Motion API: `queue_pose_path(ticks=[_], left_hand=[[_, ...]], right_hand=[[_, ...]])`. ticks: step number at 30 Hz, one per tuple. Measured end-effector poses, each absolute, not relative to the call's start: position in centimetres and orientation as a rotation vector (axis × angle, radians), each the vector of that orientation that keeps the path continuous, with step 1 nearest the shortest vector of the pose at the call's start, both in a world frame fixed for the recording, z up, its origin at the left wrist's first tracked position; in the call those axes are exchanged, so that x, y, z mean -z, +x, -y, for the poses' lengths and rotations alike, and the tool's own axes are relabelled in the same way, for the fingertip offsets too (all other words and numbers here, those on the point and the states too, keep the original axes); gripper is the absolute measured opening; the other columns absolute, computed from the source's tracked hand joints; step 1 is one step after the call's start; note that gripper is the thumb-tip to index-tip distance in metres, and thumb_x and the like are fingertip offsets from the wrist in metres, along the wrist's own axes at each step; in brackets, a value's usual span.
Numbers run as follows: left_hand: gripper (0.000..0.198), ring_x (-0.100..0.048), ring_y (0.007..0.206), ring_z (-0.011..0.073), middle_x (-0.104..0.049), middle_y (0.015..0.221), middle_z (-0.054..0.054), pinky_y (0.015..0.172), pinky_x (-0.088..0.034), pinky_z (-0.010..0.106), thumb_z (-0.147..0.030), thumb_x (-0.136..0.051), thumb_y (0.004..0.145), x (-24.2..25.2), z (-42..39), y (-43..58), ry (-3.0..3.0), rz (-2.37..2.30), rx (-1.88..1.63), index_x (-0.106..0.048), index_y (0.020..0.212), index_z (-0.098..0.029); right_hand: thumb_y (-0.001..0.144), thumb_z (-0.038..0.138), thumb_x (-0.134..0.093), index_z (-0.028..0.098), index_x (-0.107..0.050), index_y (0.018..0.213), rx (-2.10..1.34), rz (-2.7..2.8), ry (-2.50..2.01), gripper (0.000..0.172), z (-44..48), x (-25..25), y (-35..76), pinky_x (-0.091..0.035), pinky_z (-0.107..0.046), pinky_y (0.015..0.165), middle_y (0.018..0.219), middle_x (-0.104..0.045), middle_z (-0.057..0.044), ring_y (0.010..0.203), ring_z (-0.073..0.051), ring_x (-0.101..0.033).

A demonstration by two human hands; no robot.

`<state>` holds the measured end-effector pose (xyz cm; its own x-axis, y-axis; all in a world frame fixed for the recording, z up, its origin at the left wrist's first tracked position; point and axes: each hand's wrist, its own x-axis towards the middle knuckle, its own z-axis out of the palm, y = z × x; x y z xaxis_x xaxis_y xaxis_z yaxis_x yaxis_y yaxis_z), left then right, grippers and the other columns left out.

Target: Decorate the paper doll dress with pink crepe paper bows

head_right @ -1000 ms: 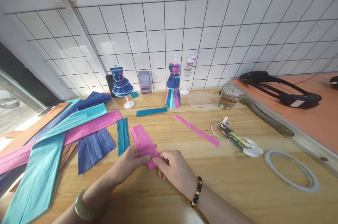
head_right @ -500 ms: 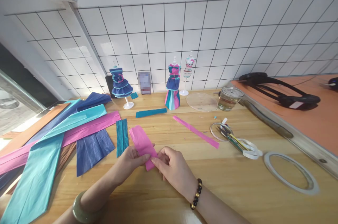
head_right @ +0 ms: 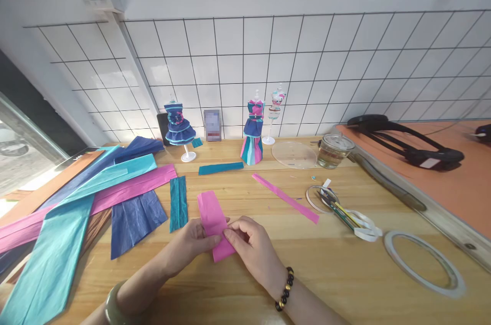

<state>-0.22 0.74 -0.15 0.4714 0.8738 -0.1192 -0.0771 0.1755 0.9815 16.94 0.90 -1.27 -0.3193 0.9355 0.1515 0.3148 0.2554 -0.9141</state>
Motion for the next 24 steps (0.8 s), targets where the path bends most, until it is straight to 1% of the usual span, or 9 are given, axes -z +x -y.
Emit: queue_pose_path(ticks=[5, 8, 10, 13, 15, 17, 21, 24], left_hand=[[0.03, -0.056, 0.066, 0.0147, -0.063, 0.073, 0.006, 0.064, -0.046, 0.028, -0.036, -0.064, 0.073, 0.25, -0.74, -0.24, 1.15, -0.871, -0.773, -0.064, 0.088, -0.01], [0.031, -0.058, 0.063, 0.0145, -0.064, 0.072, 0.008, 0.062, -0.048, 0.028, -0.035, -0.067, 0.07, 0.25, -0.74, -0.03, 1.2, -0.896, -0.743, -0.063, 0.086, -0.009], [0.03, -0.059, 0.063, 0.0156, -0.066, 0.073, 0.009, 0.061, -0.049, 0.028, -0.035, -0.067, 0.07, 0.3, -0.76, 0.14, 1.234, -0.915, -0.719, -0.064, 0.084, -0.008], [0.029, -0.061, 0.064, 0.0163, -0.067, 0.073, 0.01, 0.061, -0.05, 0.028, -0.034, -0.066, 0.071, 0.46, -0.8, 0.27, 1.224, -0.922, -0.709, -0.064, 0.085, -0.008], [0.028, -0.062, 0.064, 0.0163, -0.067, 0.072, 0.01, 0.061, -0.05, 0.028, -0.034, -0.065, 0.072, 0.55, -0.81, 0.24, 1.215, -0.907, -0.7, -0.064, 0.084, -0.008], [0.028, -0.063, 0.066, 0.0169, -0.067, 0.073, 0.01, 0.061, -0.051, 0.028, -0.034, -0.065, 0.072, 0.56, -0.79, 0.2, 1.213, -0.899, -0.692, -0.065, 0.083, -0.008], [0.03, -0.063, 0.066, 0.0178, -0.068, 0.072, 0.011, 0.061, -0.05, 0.028, -0.035, -0.065, 0.072, 0.47, -0.83, 0.17, 1.212, -0.896, -0.687, -0.065, 0.084, -0.008], [0.028, -0.061, 0.064, 0.0152, -0.067, 0.071, 0.009, 0.06, -0.049, 0.026, -0.034, -0.066, 0.071, 0.51, -0.96, 0.2, 1.224, -0.884, -0.715, -0.065, 0.082, -0.008]], right_hand=[[0.085, 0.036, -0.05, 0.018, -0.06, 0.068, -1.002, 1.754, -1.161, 0.026, -0.96, 1.41, 16.97, -0.041, -0.024, 0.063, 0.071, -0.056, -0.002, 0.068, -0.015, -0.052], [0.085, 0.037, -0.049, 0.018, -0.058, 0.067, -1.006, 1.731, -1.166, 0.028, -0.9, 1.41, 16.96, -0.041, -0.024, 0.063, 0.071, -0.057, -0.002, 0.067, -0.015, -0.052], [0.086, 0.038, -0.048, 0.017, -0.058, 0.067, -1.061, 1.709, -1.156, 0.03, -0.83, 1.43, 16.91, -0.041, -0.024, 0.062, 0.068, -0.058, -0.002, 0.064, -0.014, -0.053], [0.086, 0.042, -0.046, 0.017, -0.058, 0.072, -1.175, 1.673, -1.166, 0.031, -0.72, 1.49, 16.8, -0.038, -0.022, 0.05, 0.058, -0.056, 0.001, 0.05, -0.011, -0.047], [0.086, 0.044, -0.045, 0.017, -0.058, 0.074, -1.212, 1.658, -1.176, 0.032, -0.69, 1.52, 16.74, -0.035, -0.022, 0.045, 0.053, -0.055, 0.002, 0.045, -0.011, -0.043], [0.086, 0.043, -0.045, 0.017, -0.057, 0.071, -1.207, 1.661, -1.176, 0.032, -0.71, 1.54, 16.72, -0.034, -0.021, 0.045, 0.052, -0.054, 0.002, 0.046, -0.01, -0.043], [0.086, 0.04, -0.046, 0.017, -0.056, 0.067, -1.17, 1.673, -1.184, 0.031, -0.82, 1.63, 16.79, -0.033, -0.02, 0.045, 0.056, -0.053, 0.001, 0.046, -0.009, -0.04], [0.086, 0.038, -0.046, 0.017, -0.056, 0.068, -1.137, 1.686, -1.179, 0.03, -0.77, 1.65, 16.85, -0.034, -0.02, 0.048, 0.057, -0.052, 0.002, 0.049, -0.01, -0.041]])
